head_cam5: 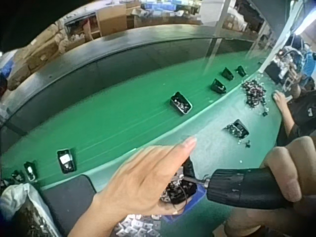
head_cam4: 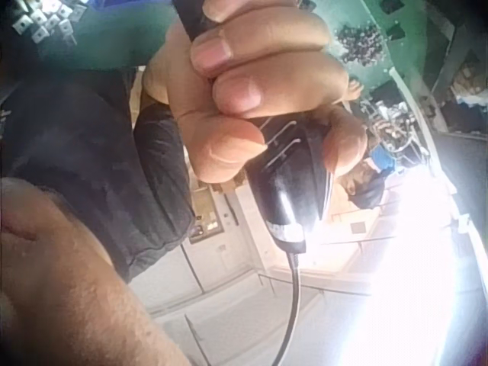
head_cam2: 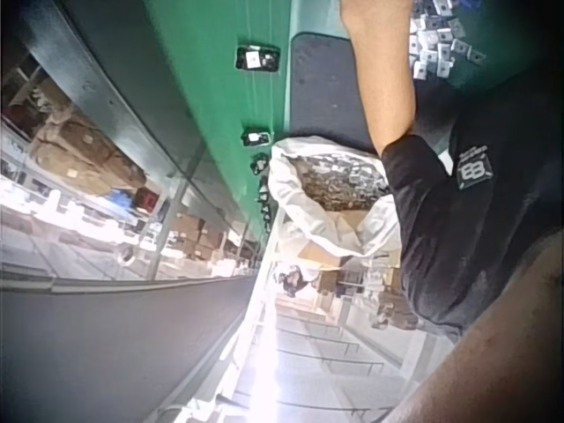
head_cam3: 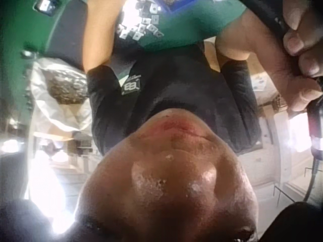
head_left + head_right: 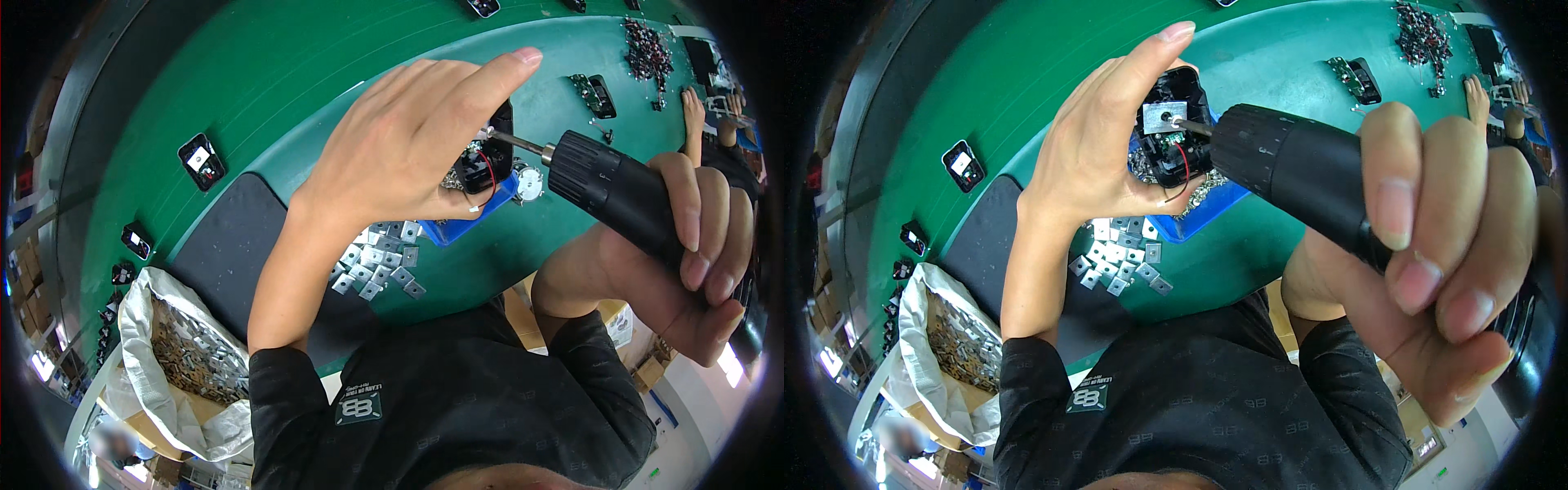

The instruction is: Screw components into a small plastic housing using an electric screwdriver.

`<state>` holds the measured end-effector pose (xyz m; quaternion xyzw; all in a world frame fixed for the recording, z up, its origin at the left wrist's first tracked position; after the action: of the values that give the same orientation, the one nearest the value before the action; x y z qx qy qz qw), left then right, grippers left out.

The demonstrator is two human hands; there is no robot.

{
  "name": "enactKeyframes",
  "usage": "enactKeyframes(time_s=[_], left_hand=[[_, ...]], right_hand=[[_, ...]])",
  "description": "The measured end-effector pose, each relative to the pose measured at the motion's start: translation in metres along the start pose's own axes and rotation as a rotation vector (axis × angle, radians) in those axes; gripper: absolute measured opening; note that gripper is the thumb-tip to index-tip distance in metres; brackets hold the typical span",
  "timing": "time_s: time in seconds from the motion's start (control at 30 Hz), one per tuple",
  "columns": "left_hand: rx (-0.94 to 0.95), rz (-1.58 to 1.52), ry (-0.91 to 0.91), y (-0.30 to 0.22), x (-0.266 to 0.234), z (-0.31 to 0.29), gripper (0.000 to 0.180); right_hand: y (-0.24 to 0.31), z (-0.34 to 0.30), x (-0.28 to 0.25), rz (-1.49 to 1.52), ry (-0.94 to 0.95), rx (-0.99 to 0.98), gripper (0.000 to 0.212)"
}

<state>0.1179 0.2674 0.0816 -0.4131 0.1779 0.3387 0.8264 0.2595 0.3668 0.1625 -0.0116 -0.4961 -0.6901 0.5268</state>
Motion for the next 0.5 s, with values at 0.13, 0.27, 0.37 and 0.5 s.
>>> enactKeyframes(time_s=[0.13,0.27,0.37,0.5], left_hand=[[-0.027,-0.044,0.032,-0.001,0.002,0.001,0.107],[-0.030,-0.044,0.038,-0.003,0.001,0.002,0.107],[-0.044,-0.018,0.069,-0.003,0.001,0.003,0.108],[-0.034,-0.006,0.074,-0.003,0.002,0.003,0.108]], right_hand=[[-0.011,0.007,0.020,0.079,0.275,0.008,0.021],[-0.011,0.007,0.020,0.049,0.315,0.027,0.021],[-0.012,0.007,0.021,0.027,0.339,0.040,0.021],[-0.013,0.006,0.019,0.049,0.309,0.022,0.021]])
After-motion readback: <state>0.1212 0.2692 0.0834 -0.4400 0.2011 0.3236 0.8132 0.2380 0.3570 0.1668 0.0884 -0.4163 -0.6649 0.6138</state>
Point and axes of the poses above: each hand's wrist, its own z-axis towards the middle knuckle, its own x-axis out of the palm, y = z × x, the point moved 10 cm from there along z, towards the middle knuckle, and after that the axes turned 8 degrees about y, right-handed, at the moved point
